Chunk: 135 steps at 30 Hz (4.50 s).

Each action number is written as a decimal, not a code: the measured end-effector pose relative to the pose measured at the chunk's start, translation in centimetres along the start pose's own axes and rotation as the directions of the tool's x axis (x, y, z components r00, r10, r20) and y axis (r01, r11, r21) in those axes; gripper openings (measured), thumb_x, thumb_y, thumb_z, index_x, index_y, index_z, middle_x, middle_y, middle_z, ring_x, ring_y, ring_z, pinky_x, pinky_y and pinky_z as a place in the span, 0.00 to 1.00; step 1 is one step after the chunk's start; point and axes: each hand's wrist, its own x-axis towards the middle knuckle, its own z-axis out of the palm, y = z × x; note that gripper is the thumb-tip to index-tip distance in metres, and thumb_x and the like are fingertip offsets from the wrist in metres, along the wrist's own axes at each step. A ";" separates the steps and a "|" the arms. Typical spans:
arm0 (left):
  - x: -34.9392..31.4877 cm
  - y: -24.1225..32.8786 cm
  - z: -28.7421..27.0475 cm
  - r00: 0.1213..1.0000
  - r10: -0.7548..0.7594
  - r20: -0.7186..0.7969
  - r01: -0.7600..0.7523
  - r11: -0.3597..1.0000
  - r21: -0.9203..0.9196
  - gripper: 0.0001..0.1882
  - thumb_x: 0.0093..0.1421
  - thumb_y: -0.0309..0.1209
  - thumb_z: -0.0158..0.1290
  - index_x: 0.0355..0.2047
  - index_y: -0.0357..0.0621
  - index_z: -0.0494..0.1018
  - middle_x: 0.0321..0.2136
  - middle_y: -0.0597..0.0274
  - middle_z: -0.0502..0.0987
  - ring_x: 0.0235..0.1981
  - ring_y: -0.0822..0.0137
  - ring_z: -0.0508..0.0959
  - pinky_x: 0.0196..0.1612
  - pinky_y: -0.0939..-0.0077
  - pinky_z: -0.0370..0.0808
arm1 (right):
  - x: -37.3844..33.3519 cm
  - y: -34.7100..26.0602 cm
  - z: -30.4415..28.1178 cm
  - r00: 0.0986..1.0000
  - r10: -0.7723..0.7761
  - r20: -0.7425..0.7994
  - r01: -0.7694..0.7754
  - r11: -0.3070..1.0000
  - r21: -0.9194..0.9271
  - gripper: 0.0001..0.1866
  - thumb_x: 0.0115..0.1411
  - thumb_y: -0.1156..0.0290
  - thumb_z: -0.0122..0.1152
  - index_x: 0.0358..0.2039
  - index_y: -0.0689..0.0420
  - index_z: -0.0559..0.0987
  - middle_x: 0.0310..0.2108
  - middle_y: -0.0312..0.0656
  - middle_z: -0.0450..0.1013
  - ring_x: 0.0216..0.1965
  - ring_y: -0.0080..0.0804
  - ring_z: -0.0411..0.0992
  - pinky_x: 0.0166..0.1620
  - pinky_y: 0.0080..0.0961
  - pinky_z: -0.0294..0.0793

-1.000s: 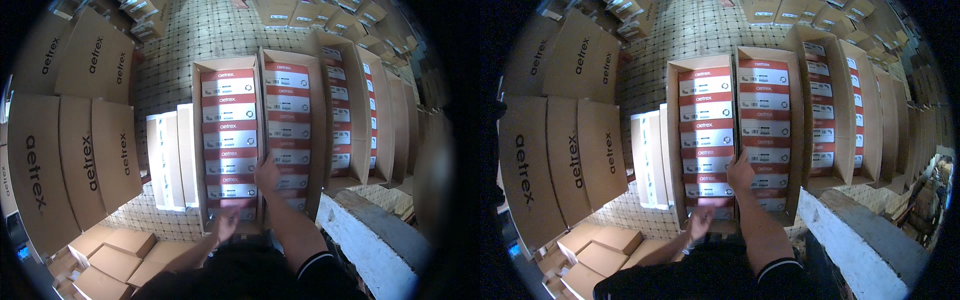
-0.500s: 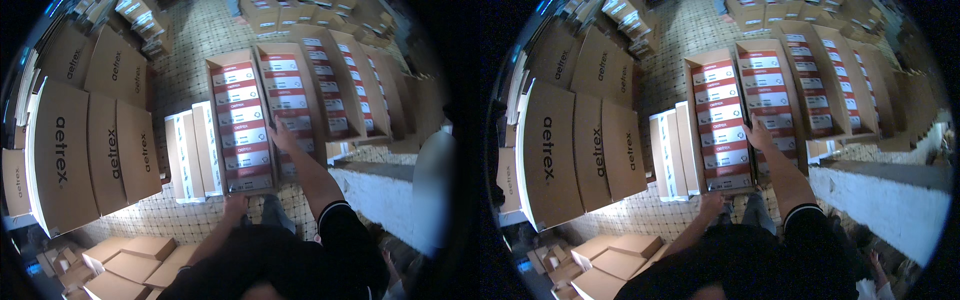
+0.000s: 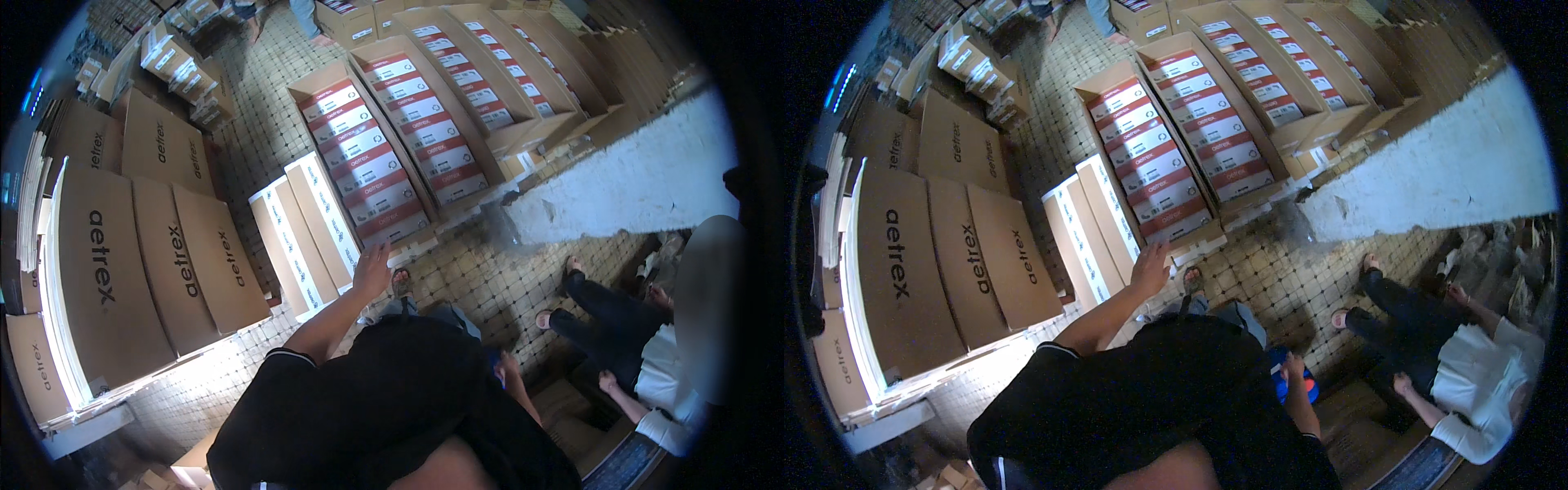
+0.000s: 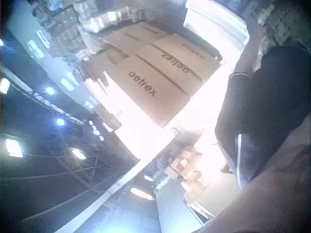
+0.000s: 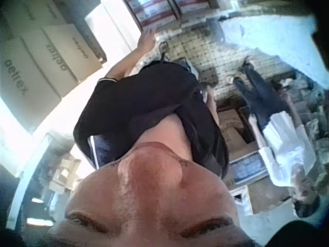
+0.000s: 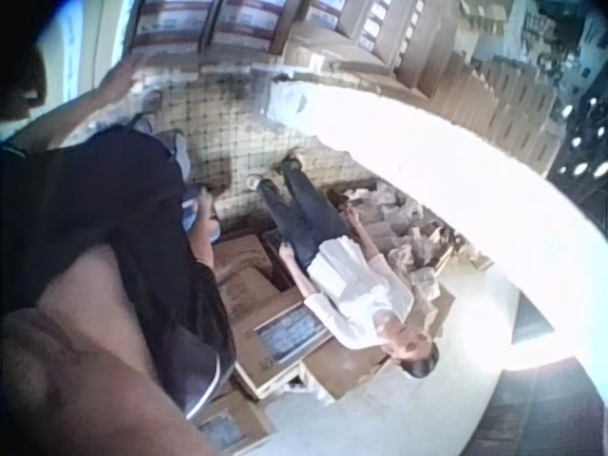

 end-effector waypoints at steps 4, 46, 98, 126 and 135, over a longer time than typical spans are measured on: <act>-5.0 -0.2 1.2 0.998 -0.014 -0.056 0.016 0.999 0.030 0.29 0.55 0.35 0.54 0.57 0.40 0.63 0.64 0.43 0.51 0.59 0.47 0.63 0.57 0.59 0.67 | -5.7 11.3 5.1 0.899 0.433 0.061 -0.421 0.819 0.390 0.16 0.64 0.59 0.47 0.32 0.60 0.71 0.17 0.40 0.66 0.14 0.35 0.66 0.17 0.32 0.62; -25.4 3.9 0.9 0.792 -0.231 0.565 0.291 0.956 -0.017 0.28 0.60 0.48 0.50 0.54 0.42 0.66 0.47 0.44 0.74 0.50 0.52 0.74 0.52 0.66 0.70 | -13.3 25.0 19.1 0.956 0.292 -0.008 -0.097 0.343 0.934 0.15 0.65 0.65 0.47 0.47 0.60 0.70 0.23 0.35 0.67 0.22 0.27 0.68 0.24 0.25 0.69; -29.9 -13.8 5.2 0.602 -0.777 0.182 0.691 0.393 -0.607 0.32 0.57 0.40 0.53 0.60 0.48 0.58 0.47 0.39 0.73 0.47 0.45 0.75 0.49 0.58 0.72 | -12.5 -15.4 17.7 0.837 -0.420 0.351 0.543 0.563 -0.623 0.23 0.62 0.56 0.47 0.48 0.62 0.72 0.45 0.58 0.72 0.48 0.54 0.70 0.50 0.44 0.68; -17.4 -21.0 -2.6 0.856 -0.465 0.228 0.488 0.871 -0.054 0.19 0.60 0.49 0.46 0.37 0.49 0.77 0.32 0.52 0.80 0.37 0.51 0.80 0.38 0.54 0.76 | -14.2 -46.2 31.7 0.332 -0.287 0.898 0.703 -0.560 -0.439 0.23 0.61 0.47 0.47 0.33 0.52 0.80 0.35 0.47 0.78 0.39 0.47 0.76 0.42 0.45 0.74; -10.8 -25.2 -18.2 0.949 -0.295 -0.114 0.303 0.951 0.059 0.15 0.59 0.44 0.44 0.37 0.51 0.74 0.27 0.48 0.78 0.30 0.49 0.79 0.32 0.52 0.74 | -19.4 -62.3 27.8 0.005 -0.522 0.853 0.856 -0.439 -0.274 0.29 0.63 0.44 0.44 0.26 0.58 0.80 0.23 0.52 0.75 0.27 0.48 0.75 0.37 0.43 0.72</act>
